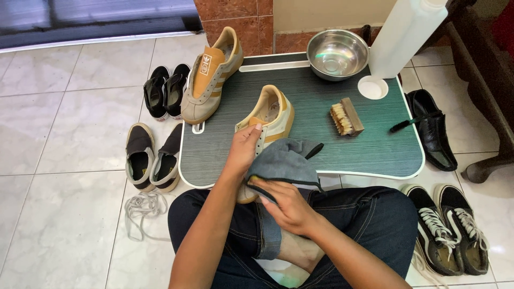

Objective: The person cleans a beige and white sneaker by wiping the exterior with a cloth, brushing the tongue with a small brush, and wiping the interior lining. The shoe is handled one at a time on a small table surrounded by other footwear.

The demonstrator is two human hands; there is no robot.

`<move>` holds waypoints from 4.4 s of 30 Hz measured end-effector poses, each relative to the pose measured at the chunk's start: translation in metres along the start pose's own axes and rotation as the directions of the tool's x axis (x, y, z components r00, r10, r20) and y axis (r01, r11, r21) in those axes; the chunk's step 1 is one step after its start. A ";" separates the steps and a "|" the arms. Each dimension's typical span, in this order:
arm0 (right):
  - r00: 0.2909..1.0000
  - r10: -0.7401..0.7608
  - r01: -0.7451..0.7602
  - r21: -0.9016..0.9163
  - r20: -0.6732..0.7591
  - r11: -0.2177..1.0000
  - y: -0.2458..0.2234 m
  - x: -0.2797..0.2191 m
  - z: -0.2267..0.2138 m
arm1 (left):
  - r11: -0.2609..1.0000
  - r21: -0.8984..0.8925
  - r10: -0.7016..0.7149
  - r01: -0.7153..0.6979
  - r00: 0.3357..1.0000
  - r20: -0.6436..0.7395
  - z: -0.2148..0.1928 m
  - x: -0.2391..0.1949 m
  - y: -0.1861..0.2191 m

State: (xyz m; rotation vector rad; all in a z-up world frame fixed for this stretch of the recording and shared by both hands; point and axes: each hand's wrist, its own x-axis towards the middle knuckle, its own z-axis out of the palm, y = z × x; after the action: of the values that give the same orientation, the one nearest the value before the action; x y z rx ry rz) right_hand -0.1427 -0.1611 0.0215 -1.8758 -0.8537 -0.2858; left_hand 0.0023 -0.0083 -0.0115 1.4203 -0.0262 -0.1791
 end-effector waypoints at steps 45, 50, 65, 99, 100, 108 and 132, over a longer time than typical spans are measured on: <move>0.852 0.378 -0.375 0.081 -0.361 0.923 0.053 0.076 -0.035 | 0.988 -0.145 -0.062 0.051 0.995 -0.073 -0.012 0.003 0.001; 0.880 0.278 -0.310 -0.021 -0.386 0.951 0.050 0.065 -0.015 | 0.992 -0.124 -0.042 0.033 0.996 -0.073 -0.001 -0.002 0.010; 0.423 0.694 -0.543 0.450 -0.583 0.709 0.026 0.077 -0.024 | 0.995 -0.098 -0.035 0.024 0.992 -0.118 0.007 -0.016 0.041; 0.989 0.136 -0.147 -0.305 -0.058 0.941 -0.007 -0.043 0.038 | 0.965 0.201 0.188 -0.169 0.979 -0.079 0.028 -0.010 -0.009; 0.990 0.128 -0.138 -0.310 -0.051 0.941 -0.010 -0.045 0.038 | 0.965 0.195 0.195 -0.176 0.977 -0.085 0.033 -0.016 -0.002; 0.627 0.757 -0.380 0.777 -0.183 0.502 0.065 -0.142 0.053 | 0.900 0.428 0.205 -0.075 0.942 -0.267 0.055 -0.019 0.022; 0.606 0.675 -0.661 0.205 -0.420 0.721 0.007 0.032 -0.119 | 0.431 0.824 0.411 -0.369 0.893 0.185 0.001 -0.036 0.047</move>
State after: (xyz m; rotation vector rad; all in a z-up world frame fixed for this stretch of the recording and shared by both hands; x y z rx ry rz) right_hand -0.0939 -0.2524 0.0888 -1.8431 0.2157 -0.2310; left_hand -0.0283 0.0027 0.0379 2.3705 -0.4766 0.3234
